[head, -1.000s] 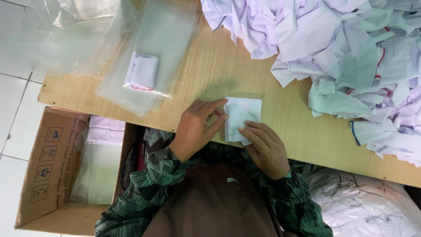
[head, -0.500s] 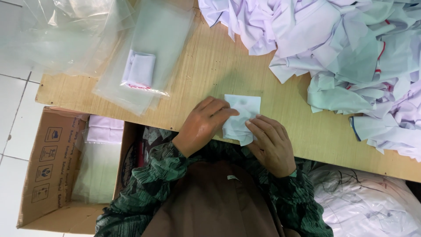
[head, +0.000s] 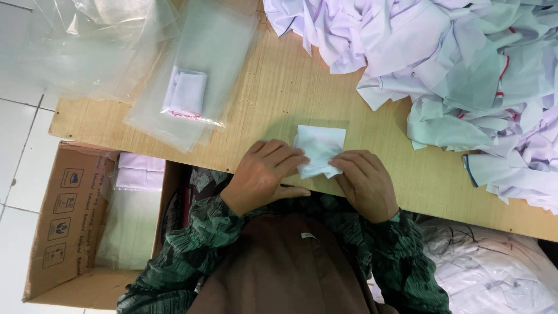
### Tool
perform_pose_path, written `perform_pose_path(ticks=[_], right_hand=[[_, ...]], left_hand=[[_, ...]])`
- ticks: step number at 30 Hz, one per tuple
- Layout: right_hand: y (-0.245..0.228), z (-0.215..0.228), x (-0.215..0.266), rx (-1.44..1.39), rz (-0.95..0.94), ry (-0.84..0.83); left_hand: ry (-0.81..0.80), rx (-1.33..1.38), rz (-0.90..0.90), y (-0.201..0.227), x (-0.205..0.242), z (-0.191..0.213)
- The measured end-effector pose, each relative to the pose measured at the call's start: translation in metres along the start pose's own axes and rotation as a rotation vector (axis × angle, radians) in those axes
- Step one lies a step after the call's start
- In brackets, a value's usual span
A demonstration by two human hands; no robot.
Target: Folding small white fabric pieces and placing them into individual plastic bags for packaging.
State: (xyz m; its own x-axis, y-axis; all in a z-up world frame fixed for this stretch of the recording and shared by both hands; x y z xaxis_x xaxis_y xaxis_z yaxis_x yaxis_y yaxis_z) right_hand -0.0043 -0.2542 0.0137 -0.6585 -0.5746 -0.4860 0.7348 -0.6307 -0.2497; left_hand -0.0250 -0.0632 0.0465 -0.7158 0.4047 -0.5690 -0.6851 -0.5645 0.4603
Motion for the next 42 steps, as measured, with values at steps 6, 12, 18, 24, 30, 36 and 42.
perform_pose_path(ticks=[6,12,18,24,30,36,42], right_hand=[[0.029,-0.005,-0.021,-0.150,-0.214,-0.038],[0.039,-0.007,-0.042,-0.292,-0.453,-0.165],[0.049,-0.015,-0.049,-0.283,-0.620,-0.270],[0.054,-0.020,-0.049,-0.300,-0.683,-0.283],[0.060,-0.028,-0.041,-0.317,-0.672,-0.267],[0.050,-0.018,-0.054,-0.181,-0.576,-0.171],[0.038,-0.010,-0.065,-0.176,-0.338,-0.238]], left_hand=[[0.114,0.131,0.245,-0.026,-0.006,-0.010],[0.140,0.240,0.496,-0.047,-0.013,-0.018],[0.065,0.199,0.602,-0.049,-0.025,-0.020],[0.005,0.107,0.587,-0.056,-0.026,-0.021],[-0.028,0.033,0.542,-0.060,-0.023,-0.027],[-0.074,0.032,0.570,-0.064,-0.029,-0.026],[-0.029,0.084,0.487,-0.060,-0.036,-0.020]])
Point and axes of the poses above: each hand's wrist, its own x-axis away from the middle knuckle, its own z-axis out of the back of the hand, y = z × x, the point moved 7 cm from there along -x, towards the middle knuckle, and after that the axes turned 6 degrees about x, right-handed, at the moved point
